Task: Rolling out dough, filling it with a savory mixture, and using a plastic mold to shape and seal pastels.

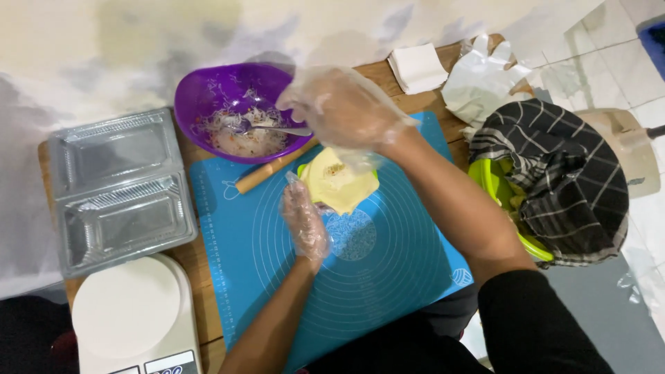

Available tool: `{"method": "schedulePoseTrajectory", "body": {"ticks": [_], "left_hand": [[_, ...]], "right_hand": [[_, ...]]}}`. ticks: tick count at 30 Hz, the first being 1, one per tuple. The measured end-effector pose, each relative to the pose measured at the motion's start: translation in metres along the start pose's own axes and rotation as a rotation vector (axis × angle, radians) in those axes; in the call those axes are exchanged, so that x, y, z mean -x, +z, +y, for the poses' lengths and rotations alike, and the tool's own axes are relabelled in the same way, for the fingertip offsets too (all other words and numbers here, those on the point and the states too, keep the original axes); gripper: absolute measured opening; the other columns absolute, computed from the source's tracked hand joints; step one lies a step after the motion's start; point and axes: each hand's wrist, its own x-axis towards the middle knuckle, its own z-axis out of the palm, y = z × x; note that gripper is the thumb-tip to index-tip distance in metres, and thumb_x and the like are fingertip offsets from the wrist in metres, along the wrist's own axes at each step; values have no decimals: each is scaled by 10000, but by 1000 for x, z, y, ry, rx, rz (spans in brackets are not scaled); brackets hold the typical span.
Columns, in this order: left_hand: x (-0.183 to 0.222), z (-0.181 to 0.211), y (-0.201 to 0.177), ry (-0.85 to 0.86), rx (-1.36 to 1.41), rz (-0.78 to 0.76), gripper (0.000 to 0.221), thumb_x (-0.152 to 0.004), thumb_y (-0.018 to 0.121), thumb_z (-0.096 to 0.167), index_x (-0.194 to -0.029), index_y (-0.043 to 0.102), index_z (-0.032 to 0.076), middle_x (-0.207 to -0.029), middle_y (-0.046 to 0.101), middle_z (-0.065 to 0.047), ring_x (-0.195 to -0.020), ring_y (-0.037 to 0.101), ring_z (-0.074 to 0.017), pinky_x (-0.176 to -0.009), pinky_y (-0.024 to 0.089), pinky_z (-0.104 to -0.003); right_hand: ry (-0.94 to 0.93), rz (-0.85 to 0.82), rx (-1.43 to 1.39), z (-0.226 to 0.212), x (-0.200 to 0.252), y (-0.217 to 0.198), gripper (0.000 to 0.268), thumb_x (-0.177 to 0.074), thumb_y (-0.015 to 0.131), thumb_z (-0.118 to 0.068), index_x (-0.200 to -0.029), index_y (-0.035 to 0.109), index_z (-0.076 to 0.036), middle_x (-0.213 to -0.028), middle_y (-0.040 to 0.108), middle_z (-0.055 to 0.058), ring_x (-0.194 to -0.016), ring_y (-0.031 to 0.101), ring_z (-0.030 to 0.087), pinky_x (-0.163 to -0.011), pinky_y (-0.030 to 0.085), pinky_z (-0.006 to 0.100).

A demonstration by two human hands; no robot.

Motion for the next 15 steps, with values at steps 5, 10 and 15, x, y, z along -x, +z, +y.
{"method": "schedulePoseTrajectory", "body": {"ticks": [5, 10, 15], "left_hand": [[2, 6, 0, -34, 14, 12, 828, -865, 452, 656, -1353, 554, -5, -1117, 735, -198, -928, 738, -258, -575, 572, -264], [13, 23, 8, 128, 108, 47, 468, -1010, 523, 499, -898, 626, 57, -762, 642, -87, -617, 665, -156, -488, 594, -254], [20, 29, 9, 141, 119, 45, 452, -1011, 540, 478, -904, 606, 44, -764, 620, -92, -608, 645, -170, -477, 588, -274]], "right_hand": [[-28, 216, -211, 8, 55, 6, 289, -1058, 484, 26, -1168, 730, -77, -865, 722, 92, -716, 669, 195, -573, 580, 290], [94, 441, -312, 13, 103, 50, 377, -1003, 521, -67, -1329, 667, -186, -1119, 740, 46, -1115, 682, 295, -951, 537, 444], [274, 594, -341, -1, 122, 77, 396, -958, 578, -96, -1309, 705, -226, -1266, 723, 9, -1270, 624, 252, -1115, 452, 424]]}}
